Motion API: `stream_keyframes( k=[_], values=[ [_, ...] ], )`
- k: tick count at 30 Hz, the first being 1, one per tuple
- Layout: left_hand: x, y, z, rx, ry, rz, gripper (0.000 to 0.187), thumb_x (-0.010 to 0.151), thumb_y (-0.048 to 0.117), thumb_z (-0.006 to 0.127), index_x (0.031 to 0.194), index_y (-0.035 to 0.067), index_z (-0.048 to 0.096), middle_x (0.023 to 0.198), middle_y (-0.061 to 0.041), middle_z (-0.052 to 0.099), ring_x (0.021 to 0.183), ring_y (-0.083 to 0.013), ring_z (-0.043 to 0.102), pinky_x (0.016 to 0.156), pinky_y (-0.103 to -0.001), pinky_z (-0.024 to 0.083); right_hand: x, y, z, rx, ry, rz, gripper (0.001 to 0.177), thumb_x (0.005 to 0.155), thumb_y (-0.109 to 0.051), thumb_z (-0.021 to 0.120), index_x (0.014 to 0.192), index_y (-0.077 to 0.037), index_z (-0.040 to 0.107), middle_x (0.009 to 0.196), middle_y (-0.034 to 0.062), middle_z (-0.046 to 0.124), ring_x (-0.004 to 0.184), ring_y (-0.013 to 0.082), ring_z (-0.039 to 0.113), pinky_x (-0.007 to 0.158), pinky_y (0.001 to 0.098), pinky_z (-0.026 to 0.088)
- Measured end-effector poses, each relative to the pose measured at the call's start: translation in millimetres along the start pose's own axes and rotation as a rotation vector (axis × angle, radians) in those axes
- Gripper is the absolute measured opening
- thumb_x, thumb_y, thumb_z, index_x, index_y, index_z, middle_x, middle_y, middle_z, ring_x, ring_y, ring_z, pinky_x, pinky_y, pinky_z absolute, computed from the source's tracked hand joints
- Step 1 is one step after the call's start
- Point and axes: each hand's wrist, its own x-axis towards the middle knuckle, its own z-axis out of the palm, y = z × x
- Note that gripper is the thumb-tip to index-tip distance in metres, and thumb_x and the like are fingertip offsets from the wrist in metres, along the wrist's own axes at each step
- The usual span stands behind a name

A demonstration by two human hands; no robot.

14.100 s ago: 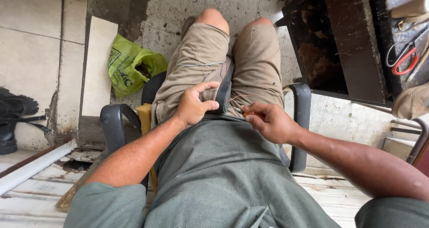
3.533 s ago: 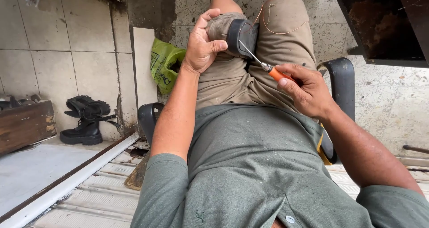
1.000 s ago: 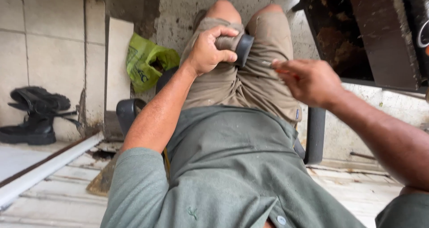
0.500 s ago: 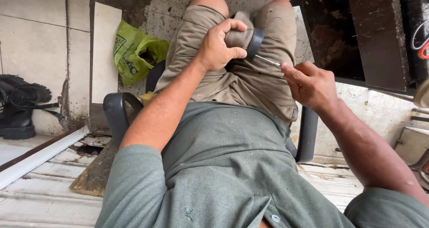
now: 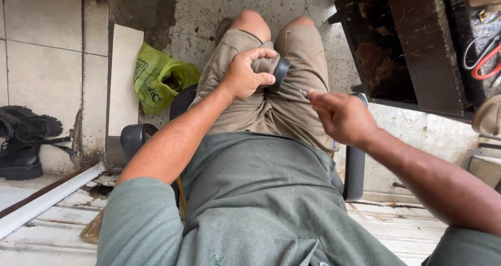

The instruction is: Hand-stitching the sole of a shoe using a stitching awl and thread at a repair bench.

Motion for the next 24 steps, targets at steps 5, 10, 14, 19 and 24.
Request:
stream_keyframes(
  k=[5,10,14,19,24],
  values=[
    [-4,6,-3,0.043,-0.071,-0.085,0.058,0.074,0.019,0.092,0.128,0.031,0.073,0.133,-0.008,0.070,0.132,-0.0281,0.060,0.111,-0.038,0.049,-7,-5,1,-0.387,0.075,-0.224,0.019,0.099,-0.027,0.064,0.114,-0.029,0.076,0.071,0.0071,0.061,0.057,0.0411,0.063,0.051,0.0513,0.052],
    [-2,-3,-10,-0.021,-0.097,-0.023,0.058,0.073,0.013,0.092,0.127,0.025,0.074,0.132,-0.010,0.071,0.133,-0.0269,0.059,0.110,-0.039,0.047,1,-11,1,-0.149,0.029,-0.058,0.022,0.096,-0.023,0.066,0.116,-0.026,0.074,0.067,0.0071,0.063,0.056,0.0358,0.063,0.053,0.0493,0.052],
    [-1,7,-13,-0.053,-0.127,0.007,0.058,0.073,0.007,0.090,0.128,0.018,0.074,0.130,-0.014,0.071,0.133,-0.0293,0.059,0.112,-0.040,0.047,-1,-9,-3,-0.371,0.060,-0.165,0.021,0.099,-0.027,0.063,0.115,-0.032,0.075,0.070,0.0063,0.061,0.054,0.0393,0.062,0.048,0.0501,0.051],
    [5,-1,-14,-0.076,-0.157,0.024,0.058,0.073,0.008,0.091,0.128,0.017,0.073,0.130,-0.012,0.071,0.133,-0.0272,0.059,0.112,-0.040,0.046,2,-2,5,-0.106,0.066,-0.023,0.025,0.095,-0.023,0.066,0.118,-0.027,0.076,0.066,0.0023,0.064,0.054,0.0263,0.062,0.051,0.0420,0.053],
    [9,-1,-19,-0.069,-0.197,0.065,0.058,0.074,0.010,0.091,0.129,0.016,0.073,0.130,-0.012,0.071,0.133,-0.0271,0.058,0.112,-0.040,0.045,12,-11,-4,0.051,0.012,-0.015,0.023,0.090,-0.018,0.072,0.112,-0.020,0.080,0.081,0.0120,0.076,0.077,0.0437,0.072,0.058,0.0478,0.056]
  ],
)
